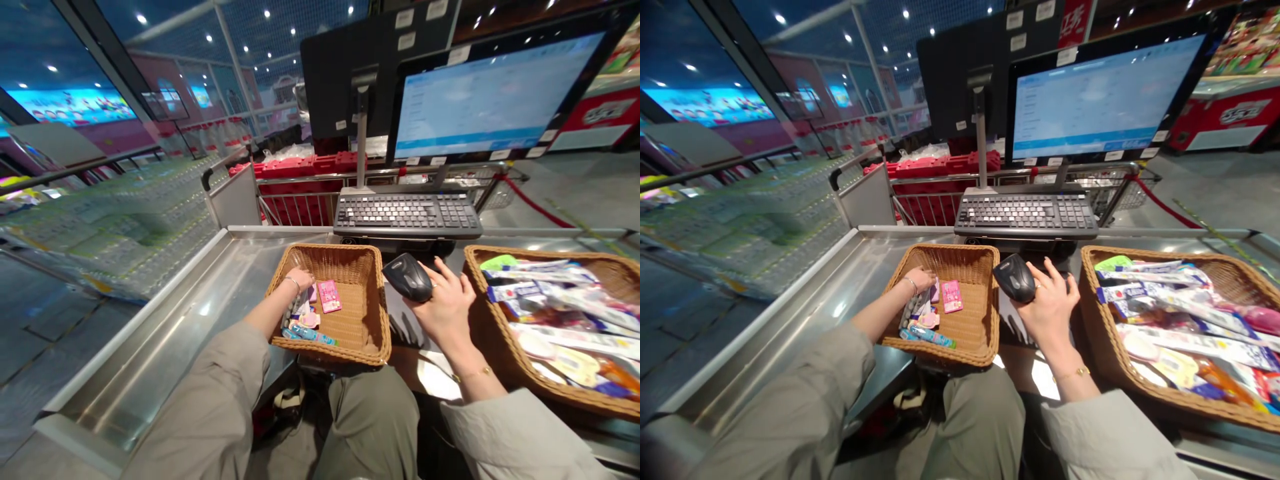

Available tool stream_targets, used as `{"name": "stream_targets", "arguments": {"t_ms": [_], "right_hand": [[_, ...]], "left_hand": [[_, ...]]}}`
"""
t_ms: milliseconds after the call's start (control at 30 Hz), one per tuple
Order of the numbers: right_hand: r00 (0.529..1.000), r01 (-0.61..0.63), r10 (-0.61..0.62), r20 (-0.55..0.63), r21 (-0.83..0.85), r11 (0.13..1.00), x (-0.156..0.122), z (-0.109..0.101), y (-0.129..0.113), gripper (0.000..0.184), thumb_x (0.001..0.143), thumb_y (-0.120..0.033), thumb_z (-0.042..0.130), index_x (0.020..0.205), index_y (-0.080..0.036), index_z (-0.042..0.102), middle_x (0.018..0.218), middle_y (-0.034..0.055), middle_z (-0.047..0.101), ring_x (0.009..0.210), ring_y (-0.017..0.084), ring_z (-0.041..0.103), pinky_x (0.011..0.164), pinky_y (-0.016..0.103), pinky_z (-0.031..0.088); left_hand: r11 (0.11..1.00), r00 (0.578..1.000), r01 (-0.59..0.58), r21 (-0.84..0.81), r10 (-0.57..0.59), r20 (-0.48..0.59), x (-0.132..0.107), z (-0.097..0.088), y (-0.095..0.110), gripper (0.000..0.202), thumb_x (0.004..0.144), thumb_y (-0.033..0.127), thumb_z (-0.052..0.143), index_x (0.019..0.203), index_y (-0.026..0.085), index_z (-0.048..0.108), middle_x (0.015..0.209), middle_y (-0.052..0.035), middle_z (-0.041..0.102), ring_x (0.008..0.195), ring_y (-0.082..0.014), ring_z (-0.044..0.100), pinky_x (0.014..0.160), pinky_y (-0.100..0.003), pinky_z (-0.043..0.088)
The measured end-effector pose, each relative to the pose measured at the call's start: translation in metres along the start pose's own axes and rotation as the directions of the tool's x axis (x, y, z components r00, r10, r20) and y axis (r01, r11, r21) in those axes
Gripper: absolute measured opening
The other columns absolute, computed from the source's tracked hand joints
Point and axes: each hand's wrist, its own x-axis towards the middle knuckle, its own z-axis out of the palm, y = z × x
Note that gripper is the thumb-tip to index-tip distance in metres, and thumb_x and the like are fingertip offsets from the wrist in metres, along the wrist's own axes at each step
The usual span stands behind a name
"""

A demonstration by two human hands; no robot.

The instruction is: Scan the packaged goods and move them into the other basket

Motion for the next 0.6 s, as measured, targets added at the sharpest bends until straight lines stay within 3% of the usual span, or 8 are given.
{"name": "stream_targets", "arguments": {"t_ms": [167,367,500,600], "right_hand": [[1.000,0.011,-0.011,-0.019,-0.001,1.000,-0.001,0.000,0.001,0.032,0.081,-0.040,0.058,0.106,-0.022,0.068,0.121,0.0096,0.073,0.133,0.034,0.053,0.113,0.062,0.024],[1.000,-0.017,0.017,0.013,-0.002,1.000,-0.002,-0.001,0.000,0.031,0.080,-0.039,0.058,0.105,-0.023,0.068,0.123,0.0092,0.072,0.135,0.033,0.051,0.115,0.062,0.022],[1.000,-0.026,0.026,0.008,0.008,1.000,-0.001,-0.002,-0.001,0.030,0.081,-0.039,0.057,0.105,-0.022,0.068,0.124,0.0096,0.072,0.134,0.033,0.052,0.115,0.061,0.023],[1.000,-0.011,0.011,0.003,0.002,1.000,-0.002,-0.002,0.000,0.030,0.081,-0.038,0.057,0.104,-0.022,0.068,0.123,0.0096,0.072,0.134,0.034,0.052,0.114,0.062,0.024]], "left_hand": [[0.999,0.999,-0.033,-0.002,0.033,0.036,0.001,0.005,0.008,0.019,0.090,0.013,0.060,0.085,0.028,0.072,0.104,-0.0032,0.078,0.116,-0.0181,0.065,0.118,-0.047,0.028],[0.999,0.999,0.004,-0.053,-0.002,0.037,0.004,-0.006,0.010,0.025,0.093,0.015,0.055,0.078,0.027,0.070,0.096,-0.0001,0.079,0.105,-0.0153,0.069,0.122,-0.051,0.016],[0.996,0.998,0.034,-0.079,-0.029,0.059,0.014,-0.013,0.018,0.005,0.085,0.025,0.070,0.083,0.029,0.072,0.094,0.0005,0.079,0.100,-0.0191,0.071,0.121,-0.053,0.015],[0.993,0.995,0.042,-0.109,-0.032,0.093,0.023,-0.010,0.031,0.012,0.080,0.038,0.078,0.088,0.030,0.074,0.097,0.0000,0.079,0.102,-0.0220,0.071,0.119,-0.053,0.021]]}}
